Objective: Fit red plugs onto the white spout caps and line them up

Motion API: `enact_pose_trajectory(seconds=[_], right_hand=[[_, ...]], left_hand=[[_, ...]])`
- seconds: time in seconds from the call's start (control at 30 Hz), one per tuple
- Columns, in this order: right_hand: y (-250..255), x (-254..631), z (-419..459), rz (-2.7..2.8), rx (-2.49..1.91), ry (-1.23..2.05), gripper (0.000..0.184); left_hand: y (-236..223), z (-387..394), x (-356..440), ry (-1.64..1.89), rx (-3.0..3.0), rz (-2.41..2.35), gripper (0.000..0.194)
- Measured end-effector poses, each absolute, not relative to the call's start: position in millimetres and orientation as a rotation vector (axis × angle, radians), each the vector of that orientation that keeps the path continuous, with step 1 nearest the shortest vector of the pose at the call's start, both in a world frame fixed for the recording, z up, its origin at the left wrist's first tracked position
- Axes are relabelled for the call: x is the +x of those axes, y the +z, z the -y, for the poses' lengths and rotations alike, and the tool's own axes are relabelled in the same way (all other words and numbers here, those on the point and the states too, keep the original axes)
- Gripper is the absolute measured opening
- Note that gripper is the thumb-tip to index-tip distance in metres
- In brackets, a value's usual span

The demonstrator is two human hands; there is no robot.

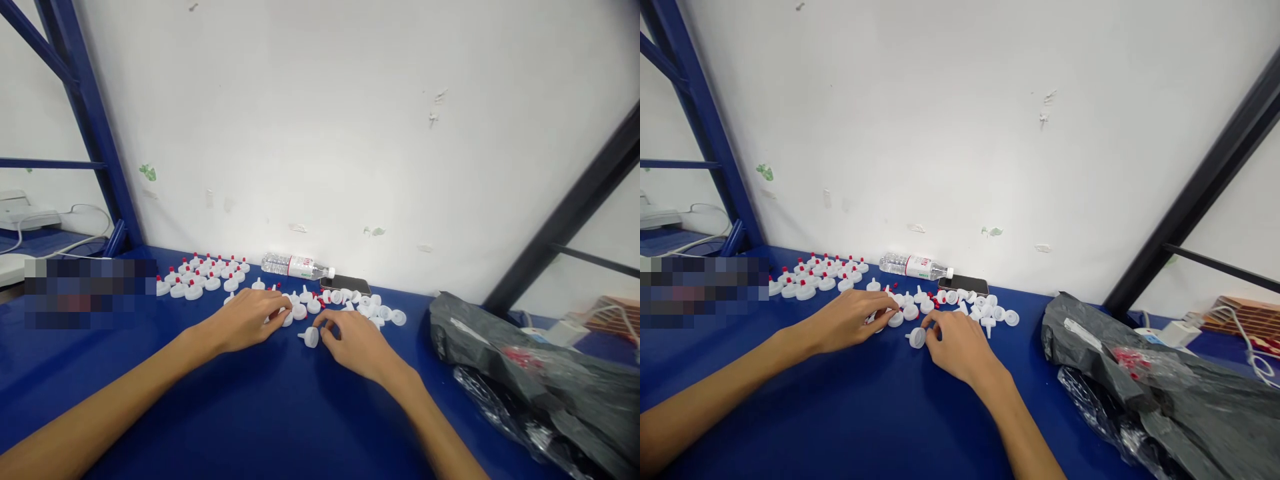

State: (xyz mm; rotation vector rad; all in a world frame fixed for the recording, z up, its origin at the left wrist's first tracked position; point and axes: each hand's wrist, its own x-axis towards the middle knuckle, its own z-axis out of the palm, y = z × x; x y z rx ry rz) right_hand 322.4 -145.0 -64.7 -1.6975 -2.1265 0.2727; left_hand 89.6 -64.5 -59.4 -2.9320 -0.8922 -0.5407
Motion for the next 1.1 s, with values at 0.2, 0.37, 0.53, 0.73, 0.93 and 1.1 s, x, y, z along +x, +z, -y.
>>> enact_pose_trajectory(seconds=[0.2, 0.37, 0.53, 0.73, 0.93, 1.1], right_hand=[[-75, 319, 139, 2.104, -1.735, 0.159, 0.034], [-86, 315, 135, 2.158, -1.748, 0.126, 0.035], [-89, 315, 133, 2.145, -1.727, 0.135, 0.034], [-88, 314, 131, 2.149, -1.705, 0.124, 0.027], [-87, 313, 132, 2.153, -1.653, 0.112, 0.03], [-88, 314, 132, 2.179, -1.649, 0.072, 0.032]], left_hand=[[-62, 64, 89, -0.563, -2.952, 0.885, 0.027], [-63, 77, 97, -0.513, -3.036, 0.826, 0.03], [-65, 91, 105, -0.334, -3.118, 0.785, 0.025], [-69, 94, 107, -0.331, -3.148, 0.772, 0.016], [-57, 96, 103, -0.387, -3.116, 0.815, 0.007], [-48, 93, 98, -0.394, -3.065, 0.866, 0.006]])
